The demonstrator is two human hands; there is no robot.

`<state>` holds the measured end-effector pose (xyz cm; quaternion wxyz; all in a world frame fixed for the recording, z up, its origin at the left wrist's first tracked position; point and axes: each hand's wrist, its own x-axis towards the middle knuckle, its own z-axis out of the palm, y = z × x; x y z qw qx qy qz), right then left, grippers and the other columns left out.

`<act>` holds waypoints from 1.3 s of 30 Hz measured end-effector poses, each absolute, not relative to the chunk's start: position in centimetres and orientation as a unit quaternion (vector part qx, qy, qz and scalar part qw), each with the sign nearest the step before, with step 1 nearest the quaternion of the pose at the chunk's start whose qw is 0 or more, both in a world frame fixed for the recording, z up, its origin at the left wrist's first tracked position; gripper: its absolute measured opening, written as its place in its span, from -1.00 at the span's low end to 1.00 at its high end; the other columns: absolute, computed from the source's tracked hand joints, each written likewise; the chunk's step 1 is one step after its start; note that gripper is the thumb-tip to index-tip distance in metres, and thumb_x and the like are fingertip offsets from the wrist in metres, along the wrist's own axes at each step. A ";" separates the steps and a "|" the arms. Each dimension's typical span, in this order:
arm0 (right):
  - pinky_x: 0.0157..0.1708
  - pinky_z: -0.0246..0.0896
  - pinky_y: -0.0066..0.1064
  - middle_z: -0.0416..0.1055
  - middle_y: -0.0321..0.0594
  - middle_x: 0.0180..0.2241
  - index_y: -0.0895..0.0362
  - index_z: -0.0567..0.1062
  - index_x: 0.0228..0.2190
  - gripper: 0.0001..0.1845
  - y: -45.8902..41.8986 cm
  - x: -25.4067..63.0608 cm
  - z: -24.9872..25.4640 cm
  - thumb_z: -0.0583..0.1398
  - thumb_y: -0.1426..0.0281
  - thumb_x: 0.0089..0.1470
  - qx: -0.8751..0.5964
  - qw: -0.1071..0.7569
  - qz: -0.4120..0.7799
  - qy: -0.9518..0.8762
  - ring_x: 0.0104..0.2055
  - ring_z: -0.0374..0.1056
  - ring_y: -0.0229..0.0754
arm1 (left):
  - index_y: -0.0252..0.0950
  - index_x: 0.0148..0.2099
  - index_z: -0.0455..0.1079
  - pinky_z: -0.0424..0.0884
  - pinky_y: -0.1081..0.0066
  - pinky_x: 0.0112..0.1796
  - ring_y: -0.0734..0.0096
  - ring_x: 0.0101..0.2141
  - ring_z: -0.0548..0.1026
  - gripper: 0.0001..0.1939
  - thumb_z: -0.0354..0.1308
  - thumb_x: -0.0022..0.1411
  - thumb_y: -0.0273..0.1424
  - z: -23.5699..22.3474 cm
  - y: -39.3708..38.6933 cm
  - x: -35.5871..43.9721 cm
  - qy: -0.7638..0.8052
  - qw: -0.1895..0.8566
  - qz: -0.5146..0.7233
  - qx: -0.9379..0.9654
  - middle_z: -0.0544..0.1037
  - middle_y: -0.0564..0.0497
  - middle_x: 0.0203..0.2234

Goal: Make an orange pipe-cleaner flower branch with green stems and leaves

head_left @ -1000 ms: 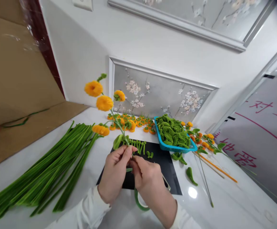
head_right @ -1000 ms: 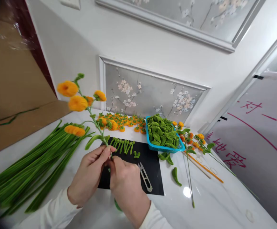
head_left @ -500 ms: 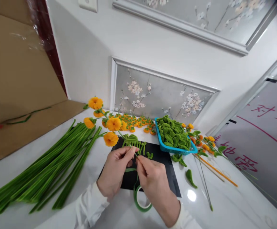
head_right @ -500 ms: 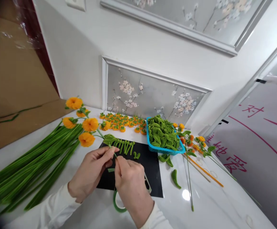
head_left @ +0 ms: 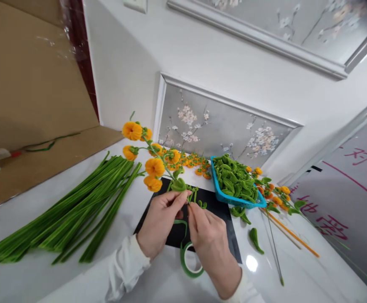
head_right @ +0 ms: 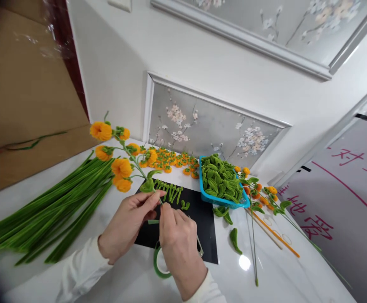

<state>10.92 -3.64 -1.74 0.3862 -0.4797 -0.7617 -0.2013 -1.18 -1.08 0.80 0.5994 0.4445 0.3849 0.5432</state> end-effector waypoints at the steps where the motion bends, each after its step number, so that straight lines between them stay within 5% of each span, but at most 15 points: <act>1: -0.55 0.15 -0.47 0.37 -0.26 -0.58 0.19 0.43 -0.37 -0.74 -3.7 11.1 -1.7 -0.03 0.52 0.24 -0.483 0.392 -0.190 -0.760 -0.58 0.30 -0.28 | -0.34 -0.43 0.47 0.24 0.55 -0.51 0.55 -0.52 0.24 -0.75 0.28 0.02 -0.22 0.9 -1.2 -1.1 0.364 0.630 0.532 0.432 0.34 0.11 -0.56; 5: -0.50 0.22 -0.47 0.40 -0.22 -0.57 0.20 0.44 -0.35 -0.75 -3.7 11.5 -1.7 -0.02 0.48 0.24 -0.486 0.413 -0.174 -0.751 -0.54 0.35 -0.27 | -0.31 -0.35 0.48 0.32 0.57 -0.44 0.57 -0.48 0.30 -0.80 0.32 -0.02 -0.30 1.2 -1.6 -0.9 0.306 0.698 0.511 0.396 0.38 0.11 -0.49; 11: -0.54 0.23 -0.48 0.43 -0.19 -0.58 0.22 0.47 -0.37 -0.74 -3.7 10.6 -2.1 0.00 0.45 0.22 -0.477 0.441 -0.135 -0.748 -0.57 0.36 -0.26 | -0.33 -0.54 0.35 0.23 0.60 -0.56 0.62 -0.59 0.25 -0.73 0.36 -0.08 -0.30 0.7 -0.6 -1.3 0.347 0.662 0.559 0.359 0.30 0.18 -0.61; 19: -0.72 0.15 -0.58 0.46 -0.25 -0.57 0.19 0.50 -0.39 -0.68 -4.0 10.3 -1.3 0.05 0.26 0.17 -0.466 0.436 0.413 -0.649 -0.70 0.29 -0.35 | -0.29 -0.39 0.42 0.07 0.59 -0.76 0.64 -0.75 0.09 -0.72 0.19 0.08 -0.16 0.4 -0.8 -1.5 0.383 0.616 0.543 0.423 0.20 0.22 -0.72; 23: -0.70 0.18 -0.57 0.45 -0.23 -0.58 0.21 0.51 -0.41 -0.73 -4.2 9.7 -1.3 0.10 0.30 0.10 -0.482 0.474 0.408 -0.614 -0.65 0.32 -0.31 | -0.25 -0.40 0.39 0.12 0.55 -0.79 0.58 -0.77 0.13 -0.70 0.13 0.10 -0.10 1.0 -1.4 -1.3 0.398 0.595 0.538 0.446 0.22 0.21 -0.71; 29: -0.68 0.20 -0.57 0.40 -0.27 -0.64 0.17 0.51 -0.52 -0.77 -4.4 9.2 -1.2 0.12 0.35 0.04 -0.512 0.500 0.351 -0.604 -0.61 0.39 -0.25 | -0.29 -0.47 0.48 0.30 0.50 -0.48 0.40 -0.49 0.39 -0.79 0.20 0.07 -0.26 1.2 -0.9 -1.7 0.433 0.445 0.582 0.525 0.48 0.06 -0.55; 39: -0.63 0.22 -0.57 0.40 -0.26 -0.65 0.17 0.51 -0.52 -0.76 -4.1 8.9 -1.6 0.12 0.35 0.06 -0.507 0.514 0.314 -0.617 -0.59 0.40 -0.24 | -0.28 -0.49 0.44 0.26 0.49 -0.43 0.40 -0.47 0.35 -0.82 0.19 0.08 -0.31 1.2 -0.6 -2.0 0.418 0.460 0.576 0.530 0.45 0.07 -0.57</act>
